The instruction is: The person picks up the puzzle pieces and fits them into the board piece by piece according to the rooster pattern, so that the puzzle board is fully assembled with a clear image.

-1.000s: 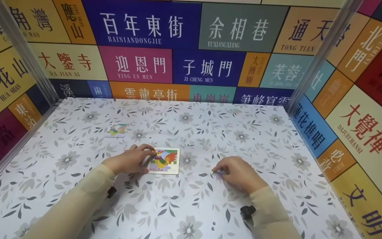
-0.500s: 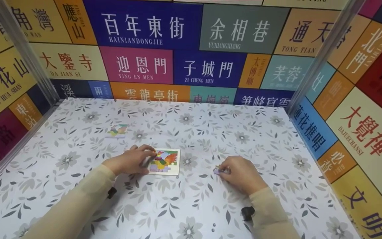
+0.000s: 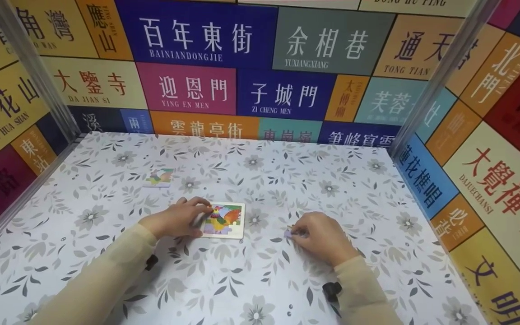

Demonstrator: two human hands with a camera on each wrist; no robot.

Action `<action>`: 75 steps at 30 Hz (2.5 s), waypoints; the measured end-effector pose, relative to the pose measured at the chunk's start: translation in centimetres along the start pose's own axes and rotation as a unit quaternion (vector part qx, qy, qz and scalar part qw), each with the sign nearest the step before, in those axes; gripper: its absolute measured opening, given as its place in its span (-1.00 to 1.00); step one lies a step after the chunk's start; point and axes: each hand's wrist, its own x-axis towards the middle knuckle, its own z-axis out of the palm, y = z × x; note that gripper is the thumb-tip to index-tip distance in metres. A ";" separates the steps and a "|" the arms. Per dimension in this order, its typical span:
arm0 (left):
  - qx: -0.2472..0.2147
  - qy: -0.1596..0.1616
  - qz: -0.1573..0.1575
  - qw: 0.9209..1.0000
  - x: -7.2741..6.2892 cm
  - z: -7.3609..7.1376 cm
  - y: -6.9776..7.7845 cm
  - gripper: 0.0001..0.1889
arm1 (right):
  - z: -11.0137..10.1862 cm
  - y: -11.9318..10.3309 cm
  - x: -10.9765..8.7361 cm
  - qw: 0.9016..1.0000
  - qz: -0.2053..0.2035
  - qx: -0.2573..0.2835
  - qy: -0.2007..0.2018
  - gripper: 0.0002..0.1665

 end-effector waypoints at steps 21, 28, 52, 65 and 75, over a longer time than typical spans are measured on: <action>0.000 0.004 -0.004 1.000 -0.3 0.2 0.3 -0.34 | 0.7 -2.1 1.0 1.000 0.006 0.004 -0.009 -0.90; 0.007 0.005 -0.005 1.000 -0.4 0.1 0.2 -0.34 | 1.1 -3.1 1.6 1.000 0.002 0.015 -0.010 -0.94; 0.013 0.007 0.011 1.000 0.1 -0.1 0.4 -0.34 | 2.0 -4.7 3.1 0.999 -0.029 0.005 -0.014 -0.87; 0.002 -0.001 -0.007 1.000 0.0 0.0 0.5 -0.34 | 2.6 -5.3 4.0 0.997 -0.069 0.025 -0.016 -0.86; 0.019 0.015 0.015 1.000 -0.1 0.0 0.4 -0.34 | 2.8 -5.9 4.4 0.996 -0.090 0.009 -0.012 -0.83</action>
